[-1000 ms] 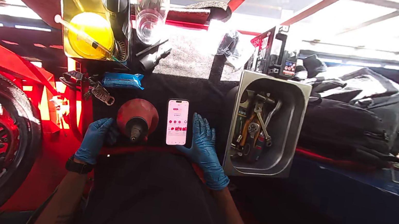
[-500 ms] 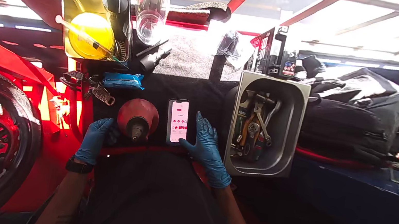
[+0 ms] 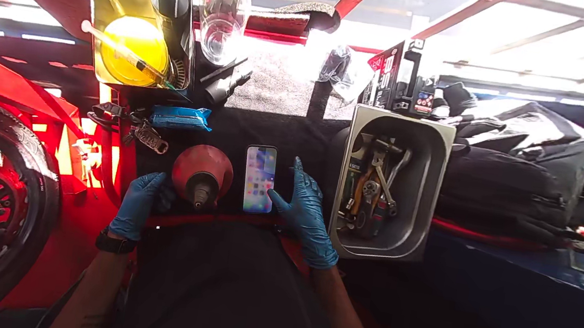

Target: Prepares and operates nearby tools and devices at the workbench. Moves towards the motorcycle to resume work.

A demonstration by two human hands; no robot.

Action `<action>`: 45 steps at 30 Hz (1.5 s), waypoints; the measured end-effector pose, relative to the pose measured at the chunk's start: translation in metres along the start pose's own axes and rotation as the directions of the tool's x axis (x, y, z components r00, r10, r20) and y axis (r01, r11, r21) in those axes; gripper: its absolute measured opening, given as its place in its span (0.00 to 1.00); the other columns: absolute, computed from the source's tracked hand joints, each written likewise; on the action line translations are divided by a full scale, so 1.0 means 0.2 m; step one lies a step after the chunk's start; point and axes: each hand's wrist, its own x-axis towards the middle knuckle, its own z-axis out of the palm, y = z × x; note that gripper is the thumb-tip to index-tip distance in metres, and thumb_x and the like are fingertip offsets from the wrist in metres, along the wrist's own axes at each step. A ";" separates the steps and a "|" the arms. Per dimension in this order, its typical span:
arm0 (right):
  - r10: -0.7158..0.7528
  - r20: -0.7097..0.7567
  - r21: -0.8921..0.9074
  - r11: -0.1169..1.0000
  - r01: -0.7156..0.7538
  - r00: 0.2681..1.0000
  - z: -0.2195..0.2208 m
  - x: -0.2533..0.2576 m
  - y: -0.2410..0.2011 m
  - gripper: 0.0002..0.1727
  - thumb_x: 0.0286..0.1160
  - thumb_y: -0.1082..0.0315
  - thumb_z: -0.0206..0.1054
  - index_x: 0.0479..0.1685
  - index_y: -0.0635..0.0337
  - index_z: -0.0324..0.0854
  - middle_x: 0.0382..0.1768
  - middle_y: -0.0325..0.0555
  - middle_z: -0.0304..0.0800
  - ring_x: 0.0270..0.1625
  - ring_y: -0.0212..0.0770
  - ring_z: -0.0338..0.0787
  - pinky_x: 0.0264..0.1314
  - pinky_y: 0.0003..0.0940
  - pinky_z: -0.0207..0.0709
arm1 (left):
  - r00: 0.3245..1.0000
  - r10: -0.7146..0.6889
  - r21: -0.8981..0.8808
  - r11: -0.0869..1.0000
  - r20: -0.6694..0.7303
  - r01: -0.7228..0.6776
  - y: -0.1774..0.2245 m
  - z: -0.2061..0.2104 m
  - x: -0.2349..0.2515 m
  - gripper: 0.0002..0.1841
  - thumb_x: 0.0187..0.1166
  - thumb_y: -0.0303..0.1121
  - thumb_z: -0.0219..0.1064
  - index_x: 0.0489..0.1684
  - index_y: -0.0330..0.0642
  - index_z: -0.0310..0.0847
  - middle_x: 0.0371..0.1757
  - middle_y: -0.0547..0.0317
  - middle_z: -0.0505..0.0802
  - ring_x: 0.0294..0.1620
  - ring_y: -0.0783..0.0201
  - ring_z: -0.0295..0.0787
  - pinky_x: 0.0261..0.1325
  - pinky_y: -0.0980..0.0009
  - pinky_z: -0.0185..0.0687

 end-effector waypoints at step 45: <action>0.067 0.074 0.012 0.998 -0.068 0.995 -0.02 0.02 -0.06 0.64 0.61 0.30 0.72 0.96 0.58 0.47 0.84 0.61 0.70 0.86 0.62 0.67 0.86 0.60 0.60 | 1.000 0.010 0.000 1.000 0.003 -0.010 0.01 0.00 -0.02 0.19 0.93 0.30 0.46 0.34 0.41 0.83 0.19 0.65 0.92 0.15 0.73 0.86 0.20 0.78 0.84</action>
